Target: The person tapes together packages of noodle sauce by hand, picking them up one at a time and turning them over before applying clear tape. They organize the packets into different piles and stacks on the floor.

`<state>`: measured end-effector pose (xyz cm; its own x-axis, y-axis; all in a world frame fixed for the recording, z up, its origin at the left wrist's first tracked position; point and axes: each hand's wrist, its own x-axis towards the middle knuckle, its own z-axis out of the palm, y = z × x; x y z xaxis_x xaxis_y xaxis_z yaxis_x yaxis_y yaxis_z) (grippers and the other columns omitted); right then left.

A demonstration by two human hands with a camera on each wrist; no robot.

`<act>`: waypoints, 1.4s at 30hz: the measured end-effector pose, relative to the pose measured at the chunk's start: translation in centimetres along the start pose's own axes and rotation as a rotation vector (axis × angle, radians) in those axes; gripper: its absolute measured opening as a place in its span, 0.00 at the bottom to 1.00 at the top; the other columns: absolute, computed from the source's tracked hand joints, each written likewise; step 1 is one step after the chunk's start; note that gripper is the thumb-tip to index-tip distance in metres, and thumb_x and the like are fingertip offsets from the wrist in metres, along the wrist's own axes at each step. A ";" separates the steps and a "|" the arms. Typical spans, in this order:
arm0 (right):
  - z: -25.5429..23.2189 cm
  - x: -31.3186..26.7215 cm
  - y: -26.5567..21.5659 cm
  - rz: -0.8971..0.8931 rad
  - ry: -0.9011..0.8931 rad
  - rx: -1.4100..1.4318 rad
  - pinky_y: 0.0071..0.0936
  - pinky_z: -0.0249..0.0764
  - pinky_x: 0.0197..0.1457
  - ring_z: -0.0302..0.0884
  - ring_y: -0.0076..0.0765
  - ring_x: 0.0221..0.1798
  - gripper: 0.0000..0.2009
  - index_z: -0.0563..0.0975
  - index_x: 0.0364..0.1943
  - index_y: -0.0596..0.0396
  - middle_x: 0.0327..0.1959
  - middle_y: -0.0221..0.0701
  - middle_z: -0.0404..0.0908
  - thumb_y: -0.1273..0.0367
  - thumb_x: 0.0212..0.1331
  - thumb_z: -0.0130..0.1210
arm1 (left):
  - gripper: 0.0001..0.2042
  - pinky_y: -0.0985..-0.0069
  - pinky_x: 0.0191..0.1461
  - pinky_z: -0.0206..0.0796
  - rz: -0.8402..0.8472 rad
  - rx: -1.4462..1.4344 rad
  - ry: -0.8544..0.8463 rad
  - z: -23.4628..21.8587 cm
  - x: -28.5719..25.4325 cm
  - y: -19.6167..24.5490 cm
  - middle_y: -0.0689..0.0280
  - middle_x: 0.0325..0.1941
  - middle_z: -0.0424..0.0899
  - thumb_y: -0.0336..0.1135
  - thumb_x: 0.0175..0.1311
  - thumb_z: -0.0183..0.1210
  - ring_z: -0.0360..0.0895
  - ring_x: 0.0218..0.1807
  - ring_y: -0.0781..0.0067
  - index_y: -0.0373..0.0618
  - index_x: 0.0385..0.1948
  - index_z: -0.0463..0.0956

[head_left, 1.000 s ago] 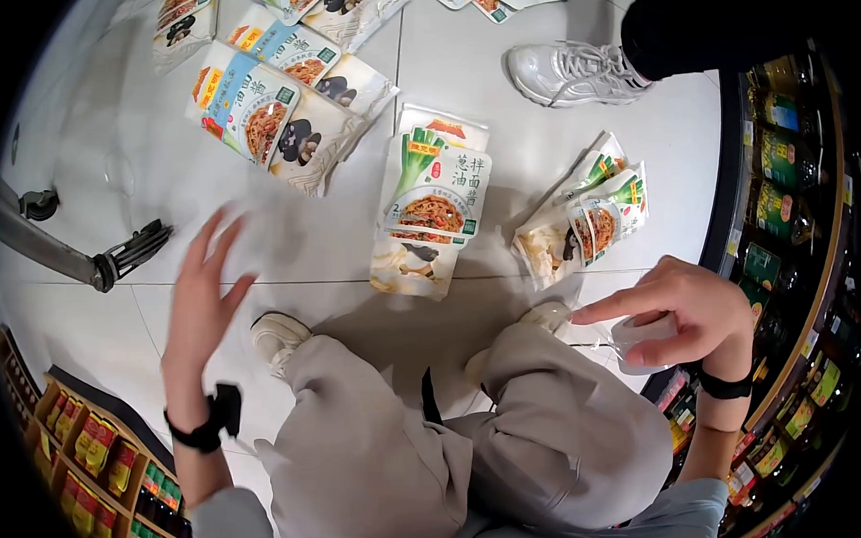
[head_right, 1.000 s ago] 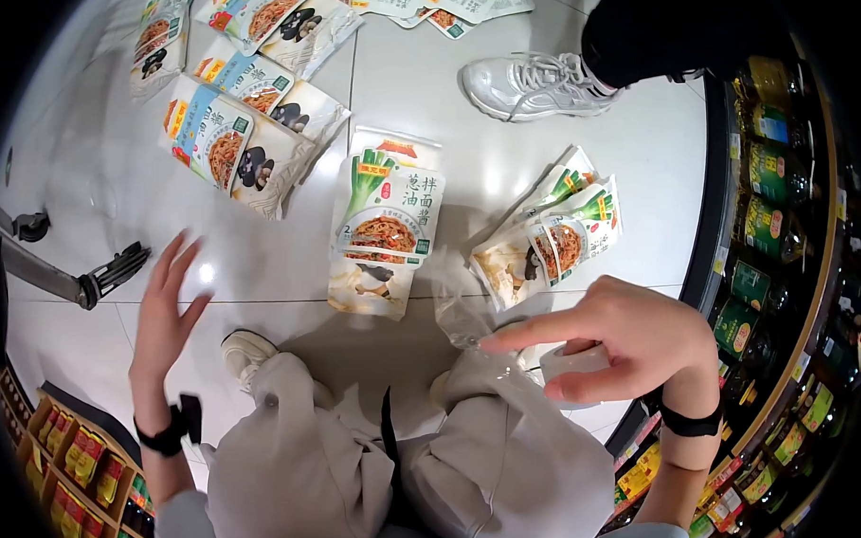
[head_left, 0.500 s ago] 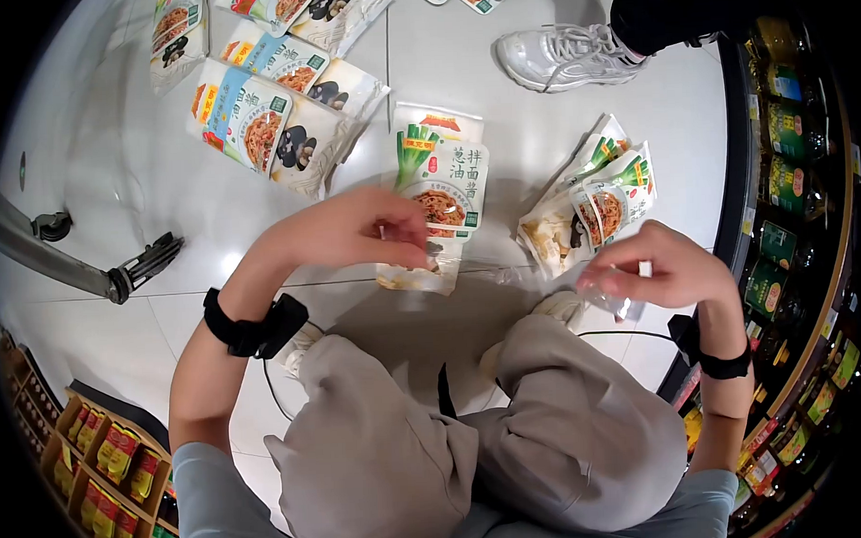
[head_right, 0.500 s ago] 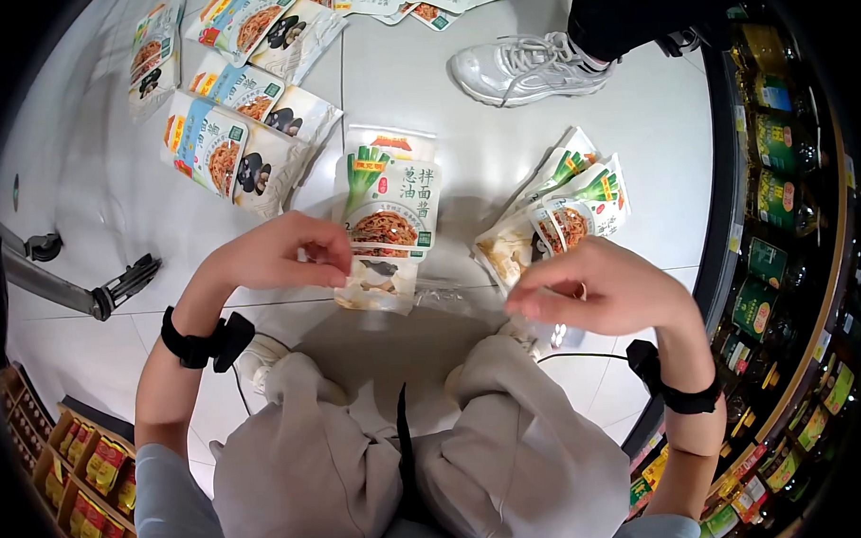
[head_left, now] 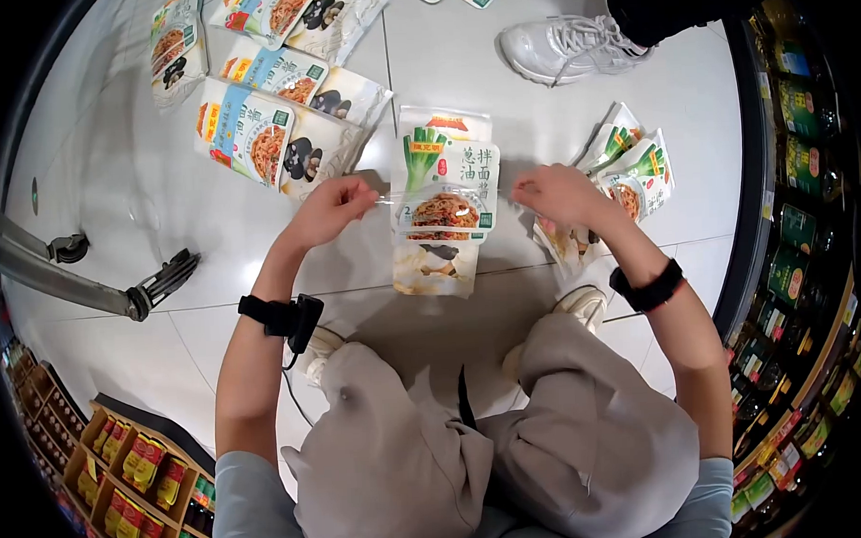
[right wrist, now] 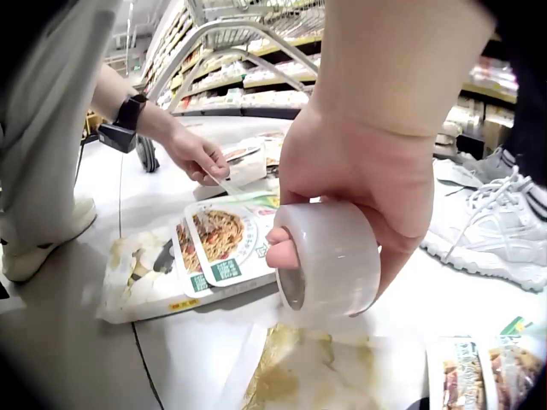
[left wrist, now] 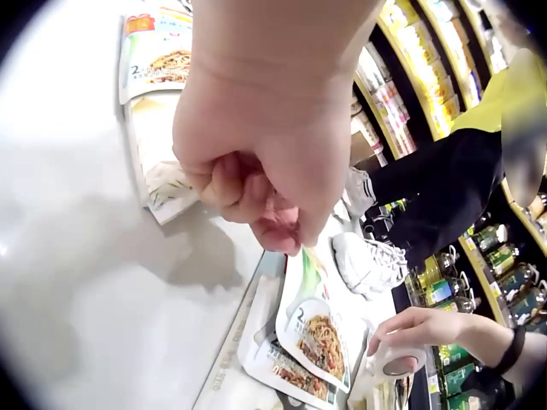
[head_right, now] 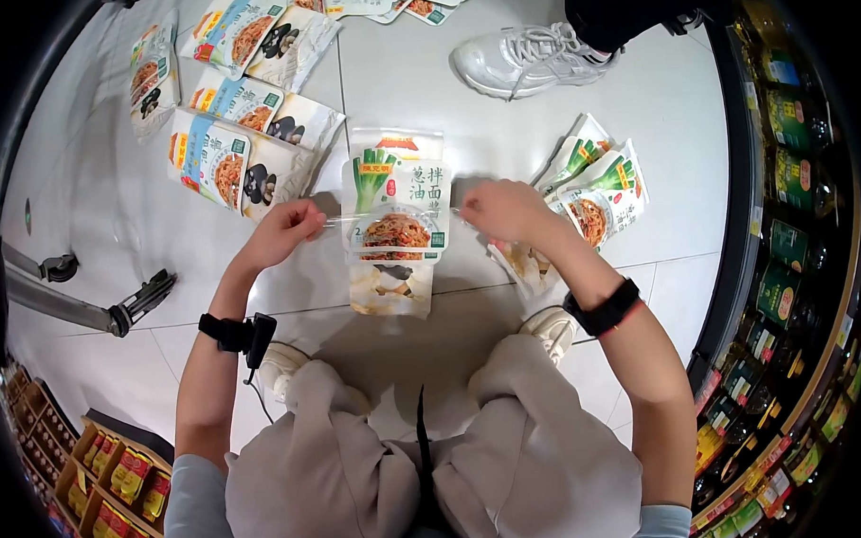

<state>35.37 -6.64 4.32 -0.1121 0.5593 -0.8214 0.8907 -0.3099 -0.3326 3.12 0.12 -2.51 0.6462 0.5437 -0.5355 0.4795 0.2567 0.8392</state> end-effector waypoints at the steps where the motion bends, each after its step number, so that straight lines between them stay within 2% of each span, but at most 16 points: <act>1: 0.2 0.4 -0.3 0.004 -0.007 0.003 0.30 0.72 0.34 0.78 0.29 0.22 0.13 0.78 0.34 0.49 0.21 0.28 0.80 0.58 0.57 0.46 | 0.12 0.83 0.25 0.53 -0.006 -0.004 -0.005 0.3 -0.1 -0.2 0.76 0.15 0.67 0.39 0.62 0.54 0.59 0.20 0.87 0.42 0.21 0.70; 3: 0.0 1.1 -0.6 0.050 -0.036 -0.001 0.27 0.73 0.33 0.78 0.26 0.21 0.12 0.78 0.34 0.47 0.20 0.25 0.80 0.59 0.58 0.44 | 0.12 0.81 0.25 0.54 -0.047 0.121 0.117 0.7 0.1 -0.1 0.74 0.15 0.68 0.40 0.61 0.54 0.60 0.20 0.85 0.42 0.22 0.70; 7: 0.3 2.6 0.0 0.078 -0.045 0.031 0.25 0.73 0.32 0.78 0.25 0.19 0.13 0.78 0.39 0.45 0.20 0.25 0.80 0.60 0.57 0.44 | 0.12 0.79 0.28 0.59 -0.074 0.176 0.131 0.8 0.4 -0.5 0.70 0.18 0.72 0.42 0.59 0.56 0.65 0.21 0.81 0.41 0.25 0.73; 9: 0.5 3.2 0.0 0.067 -0.110 0.083 0.24 0.75 0.30 0.78 0.26 0.20 0.17 0.75 0.49 0.45 0.29 0.31 0.81 0.62 0.57 0.46 | 0.12 0.78 0.31 0.63 0.124 0.212 0.186 1.4 0.8 -0.3 0.69 0.21 0.76 0.42 0.57 0.58 0.70 0.24 0.77 0.41 0.27 0.76; 10: 0.7 3.5 0.1 0.068 -0.110 0.085 0.24 0.75 0.30 0.78 0.26 0.20 0.17 0.75 0.49 0.45 0.29 0.31 0.81 0.62 0.57 0.46 | 0.12 0.78 0.31 0.63 0.124 0.213 0.185 1.5 1.0 -0.2 0.69 0.21 0.76 0.42 0.57 0.58 0.70 0.24 0.77 0.41 0.27 0.76; 12: 1.0 3.9 0.4 0.076 -0.144 0.029 0.23 0.75 0.29 0.77 0.25 0.21 0.18 0.74 0.52 0.42 0.31 0.31 0.80 0.63 0.56 0.46 | 0.13 0.77 0.35 0.65 0.005 0.220 0.161 1.4 1.0 0.6 0.68 0.24 0.79 0.43 0.54 0.60 0.73 0.27 0.74 0.41 0.27 0.78; 15: 0.8 3.8 0.5 0.097 -0.153 0.084 0.23 0.75 0.28 0.77 0.26 0.21 0.17 0.75 0.51 0.42 0.31 0.31 0.80 0.63 0.56 0.46 | 0.12 0.77 0.35 0.65 -0.066 0.254 0.127 1.1 1.2 0.9 0.66 0.24 0.79 0.43 0.53 0.62 0.74 0.28 0.75 0.42 0.26 0.78; 25: 1.5 3.6 0.7 0.063 -0.178 0.013 0.23 0.75 0.30 0.78 0.25 0.21 0.16 0.77 0.48 0.43 0.29 0.28 0.82 0.63 0.57 0.45 | 0.12 0.76 0.32 0.63 -0.050 0.188 0.111 1.5 1.6 0.0 0.65 0.20 0.76 0.40 0.53 0.61 0.71 0.24 0.75 0.39 0.24 0.77; 27: 1.5 3.6 0.7 0.061 -0.186 -0.008 0.22 0.75 0.32 0.79 0.23 0.21 0.19 0.76 0.49 0.37 0.24 0.25 0.82 0.65 0.55 0.40 | 0.12 0.75 0.31 0.63 -0.058 0.235 0.107 1.5 1.5 0.0 0.64 0.19 0.76 0.40 0.53 0.61 0.70 0.24 0.74 0.39 0.24 0.77; 28: 1.4 3.6 0.8 0.061 -0.185 -0.007 0.22 0.75 0.32 0.79 0.23 0.21 0.19 0.76 0.49 0.37 0.24 0.25 0.82 0.65 0.55 0.40 | 0.12 0.75 0.31 0.63 -0.058 0.235 0.106 1.5 1.5 -0.1 0.64 0.19 0.76 0.40 0.53 0.61 0.70 0.24 0.74 0.39 0.24 0.77; 31: 1.3 3.4 0.8 0.059 -0.195 0.024 0.22 0.75 0.33 0.80 0.24 0.21 0.19 0.76 0.49 0.37 0.24 0.26 0.82 0.66 0.55 0.40 | 0.12 0.75 0.31 0.63 -0.039 0.235 0.100 1.6 1.3 0.3 0.65 0.19 0.76 0.40 0.53 0.61 0.70 0.23 0.74 0.39 0.24 0.77; 33: 0.8 2.8 0.5 0.058 -0.177 0.056 0.23 0.75 0.30 0.78 0.26 0.21 0.15 0.78 0.46 0.46 0.28 0.29 0.82 0.62 0.58 0.46 | 0.12 0.75 0.30 0.62 -0.017 0.347 0.112 1.4 1.0 1.7 0.65 0.19 0.75 0.40 0.53 0.61 0.69 0.23 0.74 0.39 0.22 0.76; 34: 0.4 2.6 0.4 0.058 -0.176 0.057 0.23 0.75 0.30 0.78 0.26 0.21 0.15 0.78 0.46 0.46 0.28 0.29 0.82 0.62 0.58 0.46 | 0.12 0.75 0.30 0.62 -0.017 0.347 0.112 1.2 0.9 2.2 0.65 0.19 0.75 0.40 0.53 0.61 0.69 0.23 0.74 0.39 0.22 0.76; 37: 0.2 2.5 0.5 0.069 -0.175 0.109 0.23 0.75 0.29 0.78 0.26 0.20 0.15 0.78 0.45 0.49 0.26 0.31 0.81 0.62 0.58 0.46 | 0.13 0.75 0.30 0.63 -0.105 0.314 0.117 0.8 0.5 2.8 0.65 0.19 0.76 0.41 0.53 0.61 0.70 0.23 0.73 0.39 0.22 0.76; 40: 1.2 3.9 1.5 0.068 -0.158 0.139 0.24 0.75 0.28 0.77 0.27 0.20 0.15 0.77 0.43 0.52 0.24 0.31 0.80 0.62 0.57 0.46 | 0.12 0.76 0.29 0.63 -0.054 0.381 0.171 1.3 1.3 1.1 0.65 0.19 0.76 0.40 0.53 0.61 0.70 0.22 0.74 0.39 0.22 0.76; 42: 1.8 4.6 1.0 0.056 -0.125 0.124 0.24 0.75 0.27 0.77 0.27 0.20 0.14 0.76 0.42 0.54 0.24 0.32 0.79 0.64 0.57 0.45 | 0.11 0.77 0.28 0.62 0.105 0.235 0.271 2.2 2.1 -0.9 0.66 0.19 0.76 0.39 0.54 0.61 0.69 0.21 0.76 0.39 0.25 0.76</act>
<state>35.02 -5.76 -0.59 -0.1246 0.4414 -0.8886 0.8367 -0.4346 -0.3332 5.35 -0.69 -4.66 0.5340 0.7570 -0.3766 0.5620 0.0150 0.8270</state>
